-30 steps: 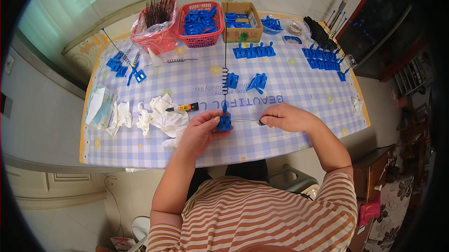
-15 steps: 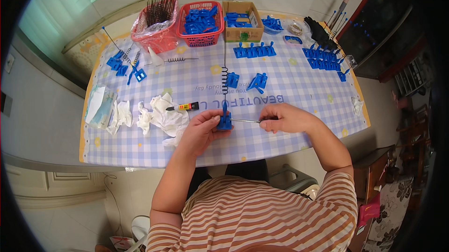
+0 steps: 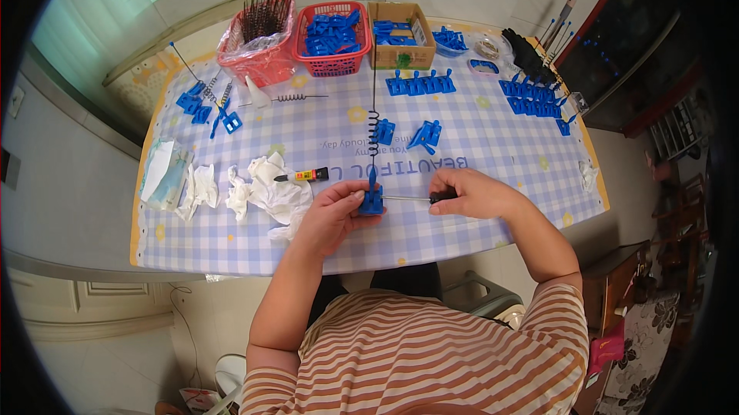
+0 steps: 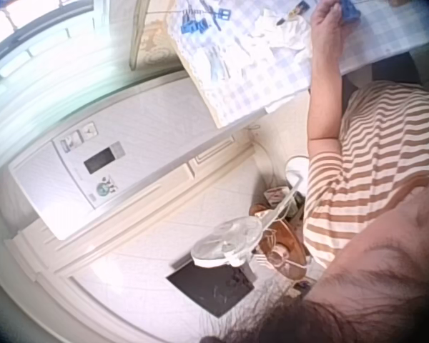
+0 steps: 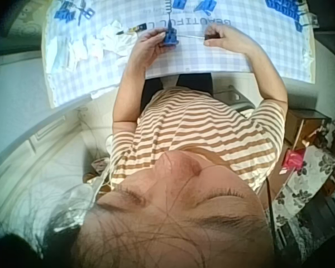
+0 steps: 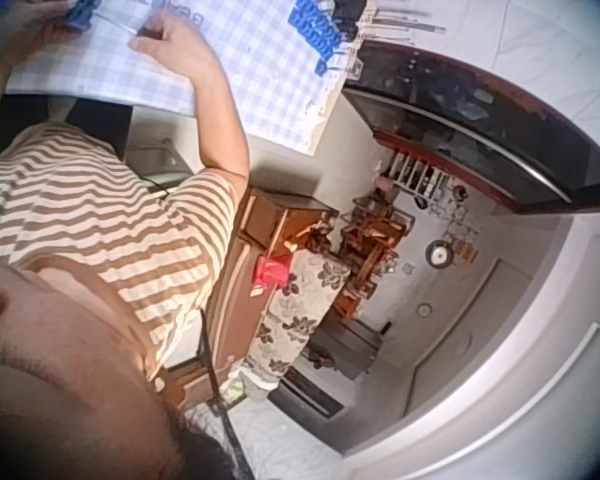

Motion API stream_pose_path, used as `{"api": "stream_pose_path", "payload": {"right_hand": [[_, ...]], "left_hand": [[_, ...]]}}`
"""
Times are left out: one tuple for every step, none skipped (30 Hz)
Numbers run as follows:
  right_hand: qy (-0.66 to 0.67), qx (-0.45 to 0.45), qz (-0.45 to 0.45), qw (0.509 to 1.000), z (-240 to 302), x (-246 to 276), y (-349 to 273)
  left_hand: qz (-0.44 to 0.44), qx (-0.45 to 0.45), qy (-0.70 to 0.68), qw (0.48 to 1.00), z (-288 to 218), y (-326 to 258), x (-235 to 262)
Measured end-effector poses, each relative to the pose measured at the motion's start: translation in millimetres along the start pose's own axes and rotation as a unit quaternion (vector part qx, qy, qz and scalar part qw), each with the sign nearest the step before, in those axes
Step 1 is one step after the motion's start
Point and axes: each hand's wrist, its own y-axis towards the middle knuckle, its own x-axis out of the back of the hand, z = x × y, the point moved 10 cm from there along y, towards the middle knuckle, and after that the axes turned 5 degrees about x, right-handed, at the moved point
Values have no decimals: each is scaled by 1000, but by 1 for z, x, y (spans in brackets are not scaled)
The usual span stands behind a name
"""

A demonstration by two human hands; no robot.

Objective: The person assembles a blue plastic component with a spring and a long black rod, securing it with a small screw using a screwdriver.

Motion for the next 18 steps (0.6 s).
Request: {"api": "stream_pose_path", "payload": {"right_hand": [[-11,2,-8,1000,0,2,0],[-11,2,-8,1000,1,1,0],[-4,-1,-2,1000,2,0,0],[3,-4,4,1000,3,-1,0],[3,-5,4,1000,1,-2,-1],[12,9,0,1000,0,-3,-1],[20,23,-4,1000,0,-3,0],[20,23,-3,1000,0,-4,0],[8,47,5,999,4,-5,1],[-4,70,13,997,8,-7,1],[-4,71,13,997,9,-6,2],[2,56,28,998,6,-8,2],[8,41,42,998,3,-10,2],[7,40,42,998,2,-10,1],[-1,54,35,998,4,-9,1],[-9,68,28,997,6,-8,1],[-9,68,28,997,6,-8,0],[-11,70,20,997,7,-7,-1]], "left_hand": [[-1,0,-1,1000,0,0,0],[-1,0,-1,1000,0,0,0],[1,0,-2,1000,0,0,1],[2,-1,-2,1000,0,0,1],[2,-1,-2,1000,0,0,1],[6,-1,-1,1000,0,0,0],[9,-2,0,1000,0,0,-1],[9,-2,0,1000,0,0,-2],[3,-1,-1,1000,0,0,-1],[-3,0,-2,1000,0,0,0],[-3,0,-2,1000,0,0,1],[-3,-1,-2,1000,1,0,2],[-4,-3,-1,1000,1,0,3],[-3,-3,-1,1000,1,0,3],[0,-3,-2,1000,1,1,2],[3,-3,-3,1000,1,1,1],[3,-3,-3,1000,1,1,1],[1,-2,-1,1000,0,1,1]]}}
